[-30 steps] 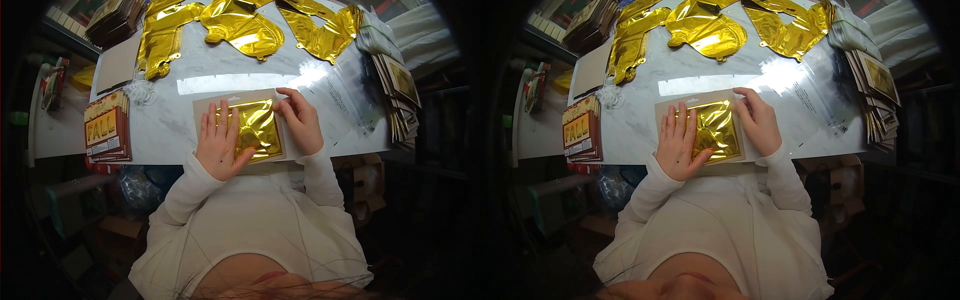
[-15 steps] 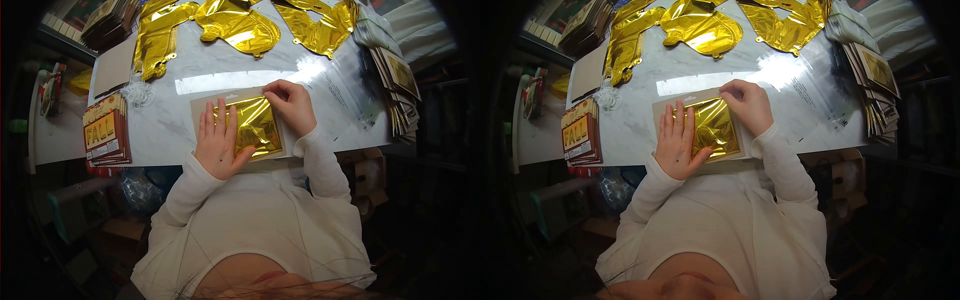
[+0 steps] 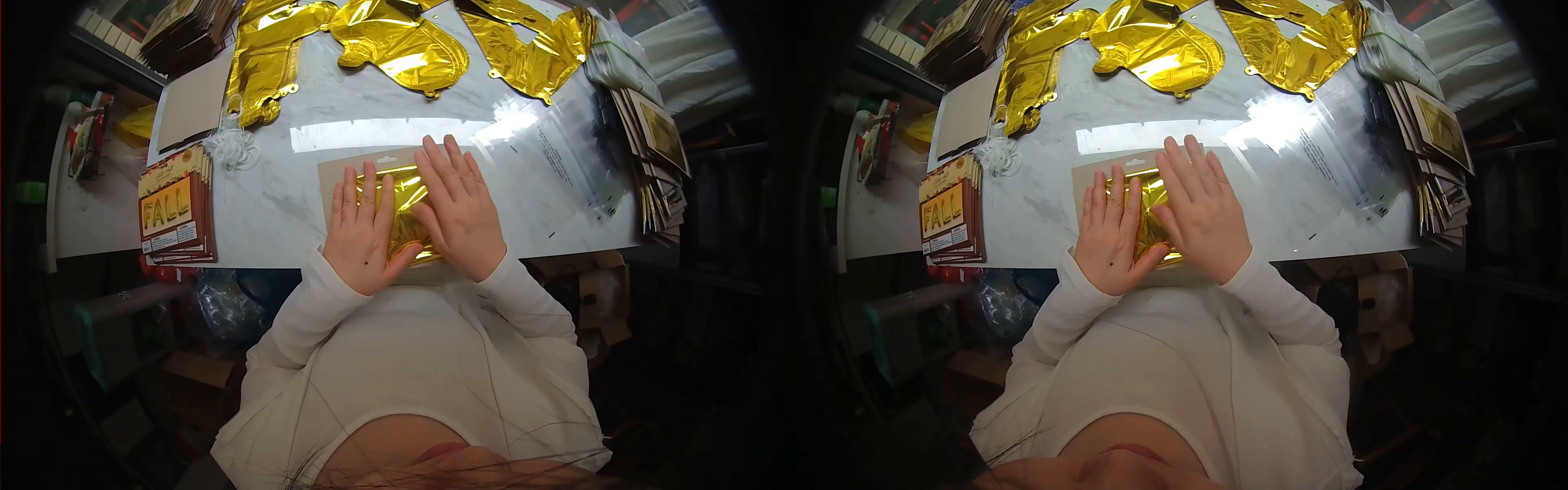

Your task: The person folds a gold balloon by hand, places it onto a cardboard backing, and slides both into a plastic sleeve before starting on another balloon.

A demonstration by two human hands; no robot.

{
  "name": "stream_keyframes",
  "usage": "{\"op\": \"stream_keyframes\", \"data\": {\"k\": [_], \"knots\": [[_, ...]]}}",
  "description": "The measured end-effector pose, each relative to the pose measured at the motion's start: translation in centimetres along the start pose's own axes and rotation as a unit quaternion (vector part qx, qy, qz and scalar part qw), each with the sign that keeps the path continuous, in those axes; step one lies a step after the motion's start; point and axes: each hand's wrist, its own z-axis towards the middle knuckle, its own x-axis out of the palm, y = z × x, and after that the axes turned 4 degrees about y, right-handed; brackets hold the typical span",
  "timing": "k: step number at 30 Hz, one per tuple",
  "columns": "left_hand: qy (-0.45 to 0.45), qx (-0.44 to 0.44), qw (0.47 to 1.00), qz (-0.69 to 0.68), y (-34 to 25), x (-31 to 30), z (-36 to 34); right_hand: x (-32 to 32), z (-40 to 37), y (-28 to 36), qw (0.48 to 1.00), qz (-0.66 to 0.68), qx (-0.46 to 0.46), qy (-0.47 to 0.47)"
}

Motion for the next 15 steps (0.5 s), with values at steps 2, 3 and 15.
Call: {"op": "stream_keyframes", "data": {"k": [2,3,15], "knots": [[0.002,0.000,1.000,0.001,0.0,0.0,0.0,0.8,-0.8,-0.2,0.997,-0.017,-0.020,0.075],[0.003,0.000,1.000,0.001,0.0,0.0,0.0,1.2,-1.1,-0.6,0.997,-0.017,-0.019,0.074],[0.003,-0.004,1.000,0.013,0.1,0.0,-0.2,1.5,-1.3,-1.3,0.996,-0.016,-0.005,0.092]]}}
